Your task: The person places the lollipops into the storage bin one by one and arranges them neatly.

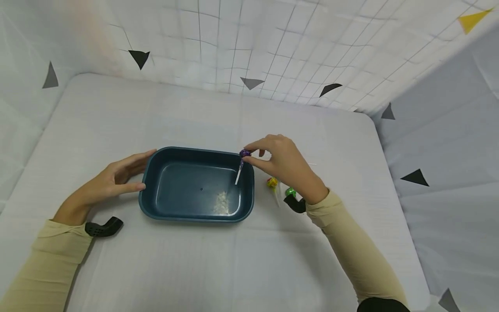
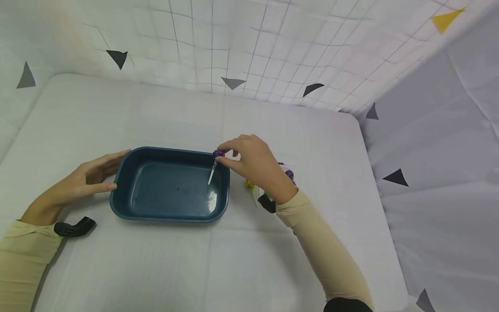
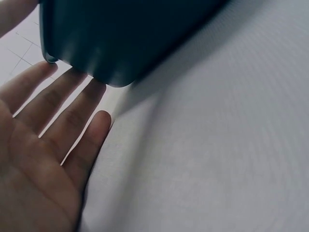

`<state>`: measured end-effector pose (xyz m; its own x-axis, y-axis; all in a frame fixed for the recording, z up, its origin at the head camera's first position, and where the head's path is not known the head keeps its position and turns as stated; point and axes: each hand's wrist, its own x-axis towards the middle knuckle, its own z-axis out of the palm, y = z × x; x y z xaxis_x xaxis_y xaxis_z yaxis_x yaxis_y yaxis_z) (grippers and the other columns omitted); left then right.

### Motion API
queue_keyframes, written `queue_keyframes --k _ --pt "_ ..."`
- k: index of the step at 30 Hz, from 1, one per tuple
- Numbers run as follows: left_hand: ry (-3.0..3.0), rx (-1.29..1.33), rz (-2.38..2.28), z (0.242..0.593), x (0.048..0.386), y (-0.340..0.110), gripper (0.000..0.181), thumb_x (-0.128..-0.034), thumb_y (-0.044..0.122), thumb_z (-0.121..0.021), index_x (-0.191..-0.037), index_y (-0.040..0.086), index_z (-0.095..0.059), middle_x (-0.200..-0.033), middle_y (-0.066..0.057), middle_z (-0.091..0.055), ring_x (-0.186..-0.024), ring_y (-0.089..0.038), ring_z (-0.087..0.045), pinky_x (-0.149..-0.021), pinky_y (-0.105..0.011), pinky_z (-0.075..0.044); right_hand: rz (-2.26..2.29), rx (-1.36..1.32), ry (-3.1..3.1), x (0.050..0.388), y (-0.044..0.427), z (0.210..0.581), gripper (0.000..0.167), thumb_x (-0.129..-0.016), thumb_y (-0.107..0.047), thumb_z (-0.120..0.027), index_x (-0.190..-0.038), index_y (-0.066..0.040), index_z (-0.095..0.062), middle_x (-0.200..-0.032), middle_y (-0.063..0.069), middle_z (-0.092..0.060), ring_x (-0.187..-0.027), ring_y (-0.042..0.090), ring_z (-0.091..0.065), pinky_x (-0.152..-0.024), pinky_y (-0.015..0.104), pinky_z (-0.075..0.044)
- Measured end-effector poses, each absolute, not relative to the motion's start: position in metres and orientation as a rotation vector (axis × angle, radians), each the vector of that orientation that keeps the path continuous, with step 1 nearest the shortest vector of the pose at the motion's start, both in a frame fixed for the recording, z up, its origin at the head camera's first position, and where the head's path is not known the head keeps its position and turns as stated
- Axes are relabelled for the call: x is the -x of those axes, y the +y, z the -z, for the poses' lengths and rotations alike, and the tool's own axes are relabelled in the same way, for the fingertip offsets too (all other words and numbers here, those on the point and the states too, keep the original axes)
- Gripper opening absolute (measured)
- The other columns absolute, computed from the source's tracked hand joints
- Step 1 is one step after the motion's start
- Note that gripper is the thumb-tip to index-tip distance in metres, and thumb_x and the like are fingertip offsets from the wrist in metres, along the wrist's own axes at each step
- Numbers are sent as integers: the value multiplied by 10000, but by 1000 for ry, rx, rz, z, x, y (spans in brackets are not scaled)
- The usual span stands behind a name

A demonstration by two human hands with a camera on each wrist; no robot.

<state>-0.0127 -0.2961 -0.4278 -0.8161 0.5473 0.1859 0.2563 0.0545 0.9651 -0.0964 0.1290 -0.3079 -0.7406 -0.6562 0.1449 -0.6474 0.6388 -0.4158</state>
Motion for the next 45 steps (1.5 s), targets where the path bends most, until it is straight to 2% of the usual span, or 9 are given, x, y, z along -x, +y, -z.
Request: queue_keyframes --k 5,9,14,19,26,31,36,45 --pt "2071 -870 -1864 430 13 -297 827 -880 -235 -601 -1603 -80 -229 -1699 -57 -317 -1506 -34 -390 -1185 -105 -332 661 1219 2793 96 94 303 250 -949 -333 -769 -1139 -176 -808 -983 -43 -792 -805 121 -614 -706 285 -488" --pt "2072 -876 -1863 431 14 -297 830 -876 -244 -597 -1602 -83 -227 -1698 -32 -321 -1507 -37 -389 -1189 -108 -330 578 1303 2753 96 65 304 247 -960 -335 -755 -1135 -170 -809 -984 -38 -798 -792 121 -640 -786 314 -525" --pt "2104 -845 -1842 430 14 -295 825 -884 -226 -609 -1605 -64 -244 -1692 -24 -332 -1494 -31 -405 -1180 -106 -342 477 1334 2717 98 34 312 249 -981 -362 -724 -1147 -193 -802 -1024 -58 -802 -898 106 -705 -844 311 -567" --pt "2119 -829 -1815 431 13 -295 815 -901 -203 -608 -1612 -48 -241 -1697 1 -319 -1500 -3 -381 -1180 -92 -330 364 1307 2678 97 9 321 267 -998 -407 -690 -1171 -228 -786 -1060 -90 -794 -959 84 -714 -797 277 -582" --pt "2107 -838 -1816 431 14 -294 819 -909 -200 -605 -1619 -37 -231 -1705 -7 -301 -1512 -5 -364 -1187 -100 -329 265 1348 2690 90 -21 334 262 -1012 -420 -663 -1154 -236 -784 -1041 -100 -794 -857 54 -717 -682 230 -572" --pt "2090 -861 -1832 430 15 -292 812 -910 -209 -594 -1616 -47 -228 -1703 -21 -304 -1513 -23 -372 -1193 -113 -332 201 1390 2691 86 -37 344 244 -1019 -412 -654 -1106 -223 -783 -949 -89 -783 -783 52 -694 -613 217 -546" --pt "2079 -859 -1837 431 14 -294 818 -907 -213 -594 -1617 -46 -225 -1703 -8 -307 -1510 -22 -378 -1194 -118 -335 138 1432 2675 84 -48 352 249 -1029 -404 -640 -1077 -200 -775 -857 -65 -748 -750 76 -679 -610 235 -547" --pt "2095 -802 -1813 431 14 -298 838 -911 -202 -603 -1631 -11 -217 -1707 -5 -298 -1508 -15 -377 -1196 -126 -341 143 1445 2676 84 -56 358 244 -1019 -411 -653 -1078 -211 -779 -859 -65 -752 -769 96 -699 -620 249 -564"
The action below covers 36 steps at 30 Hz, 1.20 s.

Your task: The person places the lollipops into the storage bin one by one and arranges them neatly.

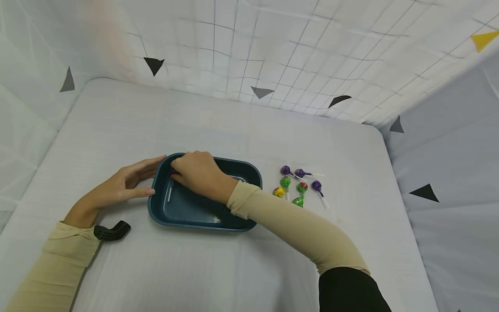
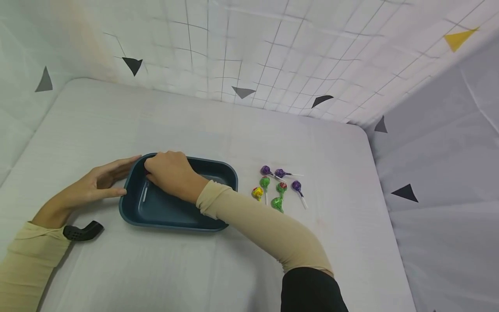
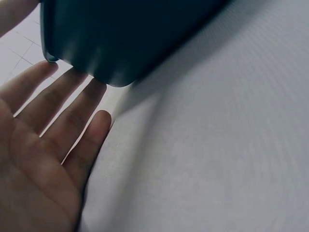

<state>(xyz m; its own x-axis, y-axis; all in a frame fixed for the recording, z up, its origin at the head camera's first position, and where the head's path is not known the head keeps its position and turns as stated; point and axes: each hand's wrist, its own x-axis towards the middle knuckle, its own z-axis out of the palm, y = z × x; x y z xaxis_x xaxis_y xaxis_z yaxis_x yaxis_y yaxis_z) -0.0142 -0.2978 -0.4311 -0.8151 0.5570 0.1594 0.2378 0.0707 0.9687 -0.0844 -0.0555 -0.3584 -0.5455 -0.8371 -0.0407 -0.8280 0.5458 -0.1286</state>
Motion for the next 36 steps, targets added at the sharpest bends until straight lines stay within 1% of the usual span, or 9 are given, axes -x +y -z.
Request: queue_keyframes --k 3,9,16,19,25,29,32,36 --pt "2097 -818 -1818 431 15 -298 832 -910 -201 -604 -1626 -24 -218 -1709 -43 -294 -1510 -23 -378 -1196 -126 -341 153 1459 2673 84 -55 361 235 -1016 -405 -659 -1071 -211 -780 -853 -63 -751 -763 95 -702 -610 242 -559" --pt "2111 -804 -1812 430 15 -296 833 -915 -173 -628 -1631 11 -243 -1707 -36 -301 -1507 -14 -381 -1193 -121 -341 191 1471 2665 85 -55 364 222 -1010 -392 -671 -1057 -208 -785 -856 -62 -759 -764 89 -711 -617 236 -559" --pt "2110 -829 -1814 430 15 -296 830 -914 -179 -624 -1627 -7 -237 -1709 -61 -291 -1512 -18 -373 -1194 -117 -335 187 1457 2664 85 -57 367 229 -1009 -400 -670 -1068 -211 -784 -880 -65 -762 -772 89 -706 -636 245 -565" --pt "2115 -801 -1804 430 15 -297 839 -913 -176 -629 -1632 9 -237 -1711 -63 -285 -1513 -14 -369 -1196 -118 -333 181 1460 2657 84 -58 369 230 -1011 -399 -667 -1084 -213 -780 -897 -66 -765 -788 87 -710 -650 249 -569" --pt "2133 -705 -1769 428 14 -297 859 -906 -176 -637 -1637 47 -246 -1708 -118 -279 -1512 -22 -376 -1208 -138 -334 195 1461 2654 85 -59 374 223 -1014 -401 -662 -1084 -221 -775 -874 -71 -755 -766 78 -699 -631 235 -552" --pt "2137 -720 -1773 428 13 -298 856 -904 -178 -635 -1636 43 -250 -1705 -75 -299 -1508 -17 -380 -1208 -136 -332 190 1474 2655 85 -59 374 234 -1014 -412 -659 -1090 -221 -771 -885 -71 -756 -774 83 -702 -639 239 -560" --pt "2135 -777 -1789 430 13 -298 846 -904 -187 -626 -1631 11 -240 -1703 -49 -306 -1508 -16 -379 -1205 -128 -330 186 1479 2653 85 -59 373 242 -1016 -415 -654 -1099 -216 -764 -909 -70 -760 -792 89 -708 -650 247 -567" --pt "2132 -785 -1793 431 13 -299 842 -905 -189 -620 -1629 -2 -233 -1706 -55 -297 -1508 -11 -376 -1201 -121 -329 192 1479 2647 86 -59 372 239 -1021 -408 -650 -1099 -208 -756 -914 -68 -762 -786 91 -708 -645 248 -564"
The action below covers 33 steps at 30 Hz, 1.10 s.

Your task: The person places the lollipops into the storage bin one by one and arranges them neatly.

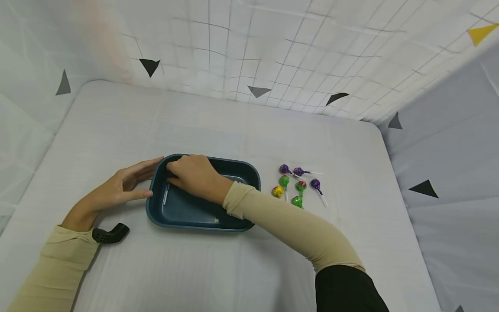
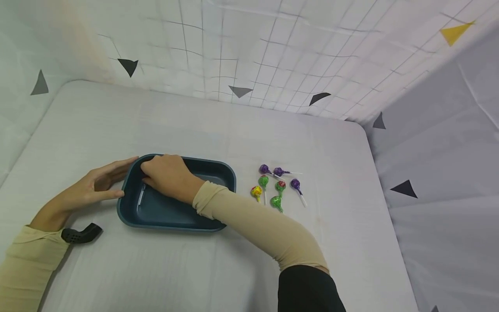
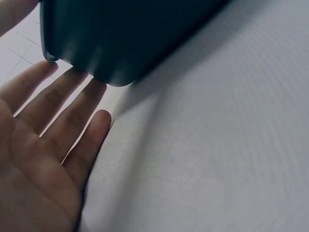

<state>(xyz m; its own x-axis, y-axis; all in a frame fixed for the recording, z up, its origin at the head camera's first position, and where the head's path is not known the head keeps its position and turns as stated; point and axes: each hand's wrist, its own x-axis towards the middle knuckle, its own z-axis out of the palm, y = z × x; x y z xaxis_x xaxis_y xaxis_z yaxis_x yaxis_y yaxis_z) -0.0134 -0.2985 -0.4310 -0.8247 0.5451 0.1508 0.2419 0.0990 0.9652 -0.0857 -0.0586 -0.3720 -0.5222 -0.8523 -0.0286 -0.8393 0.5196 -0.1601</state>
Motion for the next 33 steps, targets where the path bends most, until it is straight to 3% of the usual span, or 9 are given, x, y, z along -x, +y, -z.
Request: queue_keyframes --k 22,33 --pt "2095 -862 -1841 431 12 -297 823 -894 -229 -594 -1611 -64 -224 -1699 1 -313 -1501 -15 -389 -1189 -103 -327 207 1487 2632 86 -55 367 252 -1026 -390 -647 -1139 -185 -741 -940 -61 -766 -804 87 -709 -662 239 -569" --pt "2074 -885 -1845 431 14 -297 827 -893 -241 -580 -1612 -71 -207 -1704 5 -303 -1508 -19 -379 -1189 -105 -331 246 1471 2583 90 -42 343 312 -1026 -383 -651 -1279 -212 -712 -1094 -68 -788 -904 75 -731 -713 241 -592"
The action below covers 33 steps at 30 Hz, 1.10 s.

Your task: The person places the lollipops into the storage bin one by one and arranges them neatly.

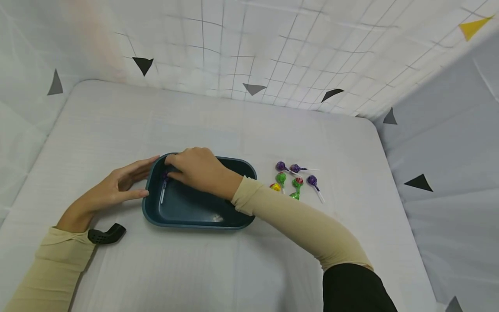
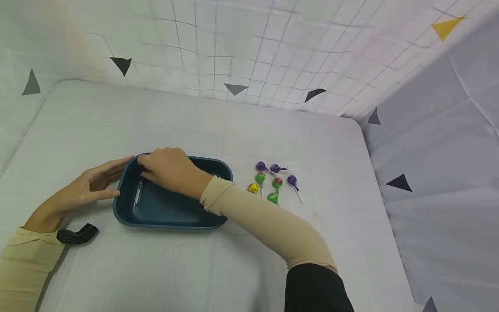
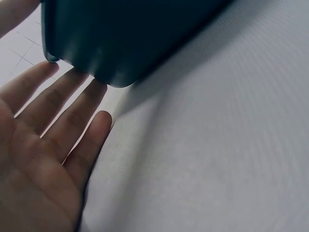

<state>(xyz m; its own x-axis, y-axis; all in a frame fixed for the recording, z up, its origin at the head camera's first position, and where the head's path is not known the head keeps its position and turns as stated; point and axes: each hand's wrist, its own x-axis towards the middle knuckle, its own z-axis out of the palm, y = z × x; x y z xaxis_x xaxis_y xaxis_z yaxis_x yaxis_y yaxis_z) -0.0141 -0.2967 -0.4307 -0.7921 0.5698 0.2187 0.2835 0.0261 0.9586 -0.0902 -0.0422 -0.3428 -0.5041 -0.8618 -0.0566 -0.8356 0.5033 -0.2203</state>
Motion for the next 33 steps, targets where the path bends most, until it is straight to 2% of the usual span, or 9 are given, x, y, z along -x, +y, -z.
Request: queue_keyframes --k 6,10,14,18,21,28,33 --pt "2108 -855 -1824 429 12 -297 821 -900 -217 -594 -1614 -57 -222 -1699 30 -311 -1500 0 -380 -1183 -94 -324 340 1489 2497 95 -26 325 404 -1024 -368 -659 -1390 -197 -657 -1306 -56 -730 -1100 81 -714 -894 252 -593" --pt "2118 -846 -1821 429 12 -296 822 -898 -212 -601 -1614 -50 -231 -1702 5 -310 -1499 -6 -386 -1180 -97 -333 382 1520 2460 98 -10 315 429 -1009 -352 -685 -1404 -190 -647 -1339 -49 -703 -1137 91 -698 -953 251 -573" --pt "2115 -847 -1826 430 13 -296 828 -897 -208 -609 -1617 -42 -234 -1704 -24 -307 -1502 -17 -388 -1182 -103 -339 443 1543 2463 99 9 307 432 -993 -333 -713 -1390 -173 -658 -1294 -40 -716 -919 72 -692 -826 228 -567" --pt "2115 -851 -1831 431 13 -297 833 -895 -210 -613 -1616 -44 -233 -1704 -32 -305 -1503 -18 -387 -1183 -105 -339 471 1558 2501 100 28 304 428 -986 -328 -724 -1380 -173 -667 -1259 -26 -728 -740 56 -598 -693 213 -514" --pt "2126 -840 -1821 431 13 -297 841 -890 -209 -620 -1618 -34 -238 -1704 -40 -306 -1504 -18 -386 -1187 -109 -339 490 1554 2536 100 43 303 422 -978 -319 -734 -1370 -175 -677 -1238 -20 -736 -741 48 -600 -680 204 -511" --pt "2123 -882 -1823 432 13 -296 839 -885 -217 -617 -1613 -53 -234 -1707 -38 -297 -1512 -18 -373 -1188 -105 -333 538 1488 2610 100 78 300 442 -954 -273 -767 -1365 -137 -676 -1008 2 -740 -724 85 -603 -661 230 -510" --pt "2128 -874 -1817 432 13 -298 839 -891 -214 -615 -1616 -48 -228 -1711 -37 -289 -1511 -10 -369 -1189 -103 -329 538 1442 2686 98 102 299 453 -927 -253 -798 -1351 -140 -685 -973 6 -746 -704 69 -598 -621 222 -492"
